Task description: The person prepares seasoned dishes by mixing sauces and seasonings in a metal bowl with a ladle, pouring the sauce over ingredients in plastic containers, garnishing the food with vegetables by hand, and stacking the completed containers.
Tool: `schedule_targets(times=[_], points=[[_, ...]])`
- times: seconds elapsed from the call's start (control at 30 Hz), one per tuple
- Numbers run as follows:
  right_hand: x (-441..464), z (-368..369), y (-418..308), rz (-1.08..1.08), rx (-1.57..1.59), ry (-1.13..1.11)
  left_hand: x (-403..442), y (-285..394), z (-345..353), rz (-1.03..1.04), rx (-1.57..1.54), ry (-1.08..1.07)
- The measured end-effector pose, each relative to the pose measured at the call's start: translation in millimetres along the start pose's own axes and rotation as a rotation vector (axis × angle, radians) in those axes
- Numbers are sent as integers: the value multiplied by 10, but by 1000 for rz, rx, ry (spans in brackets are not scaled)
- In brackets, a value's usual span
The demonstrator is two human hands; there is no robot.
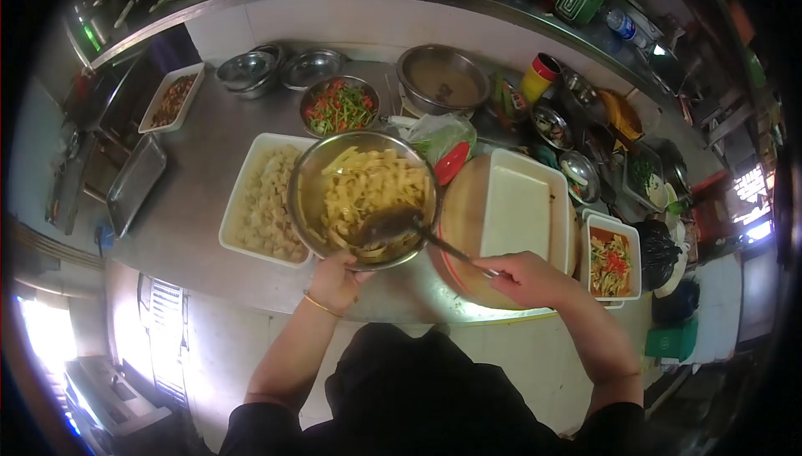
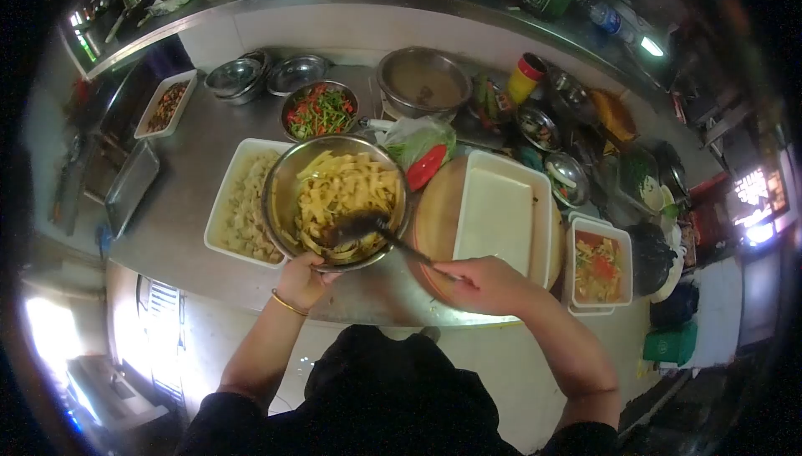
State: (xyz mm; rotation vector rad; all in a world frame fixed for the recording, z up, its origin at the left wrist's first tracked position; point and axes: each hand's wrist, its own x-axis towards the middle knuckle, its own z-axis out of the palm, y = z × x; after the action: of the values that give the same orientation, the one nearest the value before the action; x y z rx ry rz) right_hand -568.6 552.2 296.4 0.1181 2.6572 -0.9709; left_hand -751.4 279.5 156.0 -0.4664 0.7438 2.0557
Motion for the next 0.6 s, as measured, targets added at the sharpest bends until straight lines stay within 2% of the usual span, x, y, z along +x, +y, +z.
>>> schedule_targets(times=[0.03, 0.1, 0.17, 0.2, 0.27, 0.3, 0.4, 0.5, 0.6], points=[[27, -3, -3, 80, 139, 29, -42, -17, 21, 19, 23, 40], [154, 11, -57, 245, 422, 94, -92, -166, 26, 33, 71, -12], [442, 219, -35, 217, 442, 183, -155, -312, 169, 43, 182, 0], [524, 284, -15, 200, 450, 226, -128, -300, 193, 42, 140, -49], [428, 330, -36, -45, -36, 195, -46, -256, 213, 51, 50, -145], [383, 322, -59, -167, -281, 177, 141, -198, -36, -19, -52, -196], [110, -73, -117, -41, -70, -6, -44, -18, 7, 46, 78, -55], [239, -29, -63, 139, 252, 95, -89, -215, 18, -6, 116, -4], [531, 293, -84, -42, 222, 320, -51, -336, 91, -15, 131, -124]])
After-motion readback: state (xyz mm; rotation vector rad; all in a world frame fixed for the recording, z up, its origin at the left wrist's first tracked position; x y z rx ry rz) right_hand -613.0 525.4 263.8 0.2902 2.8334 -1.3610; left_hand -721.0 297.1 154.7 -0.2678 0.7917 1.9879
